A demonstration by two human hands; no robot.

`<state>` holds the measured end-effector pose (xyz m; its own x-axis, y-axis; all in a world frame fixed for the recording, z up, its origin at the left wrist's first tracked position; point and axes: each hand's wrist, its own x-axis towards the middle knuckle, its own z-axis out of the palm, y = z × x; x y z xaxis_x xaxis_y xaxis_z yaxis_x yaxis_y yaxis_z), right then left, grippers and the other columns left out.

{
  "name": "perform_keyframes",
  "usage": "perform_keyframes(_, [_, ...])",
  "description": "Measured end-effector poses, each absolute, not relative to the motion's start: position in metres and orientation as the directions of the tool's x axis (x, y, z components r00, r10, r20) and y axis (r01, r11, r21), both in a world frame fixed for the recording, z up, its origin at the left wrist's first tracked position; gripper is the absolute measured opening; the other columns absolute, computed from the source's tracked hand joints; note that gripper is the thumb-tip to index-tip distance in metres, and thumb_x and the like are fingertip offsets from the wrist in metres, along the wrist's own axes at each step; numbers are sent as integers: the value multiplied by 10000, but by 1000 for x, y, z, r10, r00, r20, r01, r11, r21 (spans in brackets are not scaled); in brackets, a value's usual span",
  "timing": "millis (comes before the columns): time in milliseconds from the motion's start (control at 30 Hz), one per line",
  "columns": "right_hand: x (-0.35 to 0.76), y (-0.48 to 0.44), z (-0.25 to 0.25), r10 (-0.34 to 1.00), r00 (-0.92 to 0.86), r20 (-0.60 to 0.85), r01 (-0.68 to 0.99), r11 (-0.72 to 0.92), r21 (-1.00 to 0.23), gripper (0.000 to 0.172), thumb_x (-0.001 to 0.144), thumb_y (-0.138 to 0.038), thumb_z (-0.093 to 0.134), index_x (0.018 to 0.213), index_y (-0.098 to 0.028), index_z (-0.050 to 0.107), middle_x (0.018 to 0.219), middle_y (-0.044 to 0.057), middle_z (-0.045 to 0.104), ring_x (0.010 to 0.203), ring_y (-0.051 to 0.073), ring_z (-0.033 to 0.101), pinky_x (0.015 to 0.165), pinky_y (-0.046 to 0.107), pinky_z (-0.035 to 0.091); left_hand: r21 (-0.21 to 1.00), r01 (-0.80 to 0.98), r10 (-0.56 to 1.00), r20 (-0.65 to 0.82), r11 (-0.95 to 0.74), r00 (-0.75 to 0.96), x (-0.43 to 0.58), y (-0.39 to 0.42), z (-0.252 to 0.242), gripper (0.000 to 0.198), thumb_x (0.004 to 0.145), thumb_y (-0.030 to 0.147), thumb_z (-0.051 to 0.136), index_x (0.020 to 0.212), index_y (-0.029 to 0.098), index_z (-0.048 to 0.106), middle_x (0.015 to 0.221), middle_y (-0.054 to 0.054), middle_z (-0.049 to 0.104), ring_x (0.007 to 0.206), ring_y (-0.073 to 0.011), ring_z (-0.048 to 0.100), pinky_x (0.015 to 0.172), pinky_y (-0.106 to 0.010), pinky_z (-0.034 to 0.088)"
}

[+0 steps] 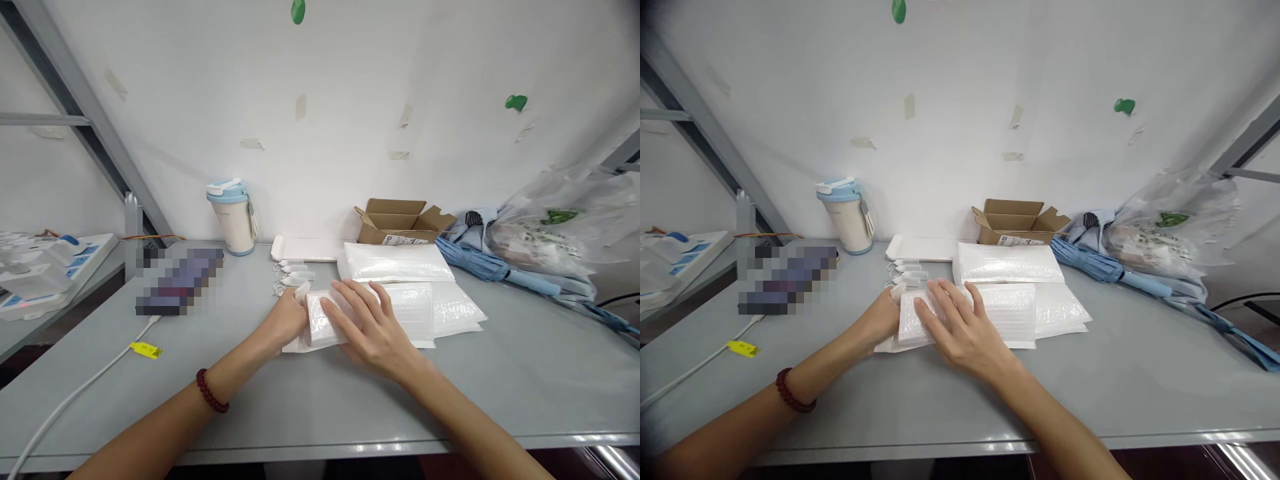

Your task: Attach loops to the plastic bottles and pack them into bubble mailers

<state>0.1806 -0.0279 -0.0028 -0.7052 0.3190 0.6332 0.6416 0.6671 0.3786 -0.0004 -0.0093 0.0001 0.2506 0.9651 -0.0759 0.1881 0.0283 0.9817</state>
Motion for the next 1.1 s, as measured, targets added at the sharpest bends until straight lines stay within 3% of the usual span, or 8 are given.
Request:
perform_keyframes(200, [171, -36, -6, 330, -687, 647, 697, 549, 460, 427, 849, -93, 462, 1273, -138, 486, 1280, 174, 554, 1270, 292, 409, 1005, 511, 271, 962, -74, 939, -237, 262, 248, -2, -11, 6, 221, 719, 301, 656, 912, 195, 656, 808, -36, 703, 739, -213, 652, 612, -301, 509])
perform_keyframes(333, [175, -29, -8, 450, -614, 648, 782, 454, 427, 433, 842, -21, 401, 1238, -155, 513, 1130, 139, 640, 1142, 266, 519, 973, 505, 278, 958, -178, 958, -181, 223, 223, -6, -8, 9, 229, 749, 321, 653, 897, 146, 656, 862, -69, 698, 788, -195, 643, 705, -309, 515])
perform_keyframes(500, [182, -21, -7, 466, -561, 684, 810, 481, 336, 391, 847, 9, 364, 1118, -181, 571, 992, 82, 685, 989, 208, 591, 967, 484, 257, 974, -198, 980, -69, 106, 187, -8, -6, 8, 303, 806, 408, 577, 818, 110, 632, 755, -70, 636, 654, -152, 598, 567, -271, 490])
perform_keyframes(633, [184, -21, -6, 387, -544, 744, 780, 559, 281, 346, 863, -15, 401, 1088, -207, 581, 946, 30, 709, 944, 171, 622, 1002, 456, 220, 981, 100, 980, 156, -169, 127, -6, -8, 5, 209, 800, 310, 537, 885, 145, 635, 817, -61, 617, 678, -153, 581, 563, -272, 479])
perform_keyframes(733, [185, -22, -5, 341, -521, 783, 774, 576, 264, 291, 867, -35, 427, 1013, -217, 600, 942, 12, 718, 919, 158, 643, 1012, 445, 207, 818, 373, 895, 365, -439, 255, -5, -10, 0, 225, 794, 231, 513, 979, 205, 638, 917, -61, 591, 758, -160, 557, 603, -266, 470])
perform_keyframes(867, [190, -21, -4, 297, -502, 812, 765, 590, 257, 262, 873, -54, 426, 945, -243, 593, 910, -25, 718, 907, 139, 653, 1023, 435, 198, 713, 453, 845, 447, -535, 294, 2, -14, -1, 207, 868, 259, 440, 917, 218, 638, 850, -53, 525, 734, -159, 508, 590, -263, 440])
perform_keyframes(967, [195, -19, -1, 227, -433, 872, 794, 554, 250, 219, 863, -95, 479, 984, -252, 572, 942, -9, 712, 963, 168, 639, 1016, 446, 209, 773, 401, 869, 406, -492, 283, 9, -18, 2, 232, 888, 323, 438, 761, 205, 592, 780, -29, 506, 683, -150, 492, 586, -266, 427])
perform_keyframes(1100, [201, -13, 6, 205, -340, 918, 856, 471, 211, 210, 843, -98, 509, 990, -237, 567, 1029, 45, 693, 1055, 213, 600, 1005, 450, 220, 954, 189, 926, 156, -231, 344, 25, -17, -1, 340, 861, 409, 486, 603, 189, 466, 607, 14, 496, 527, -116, 489, 532, -260, 425])
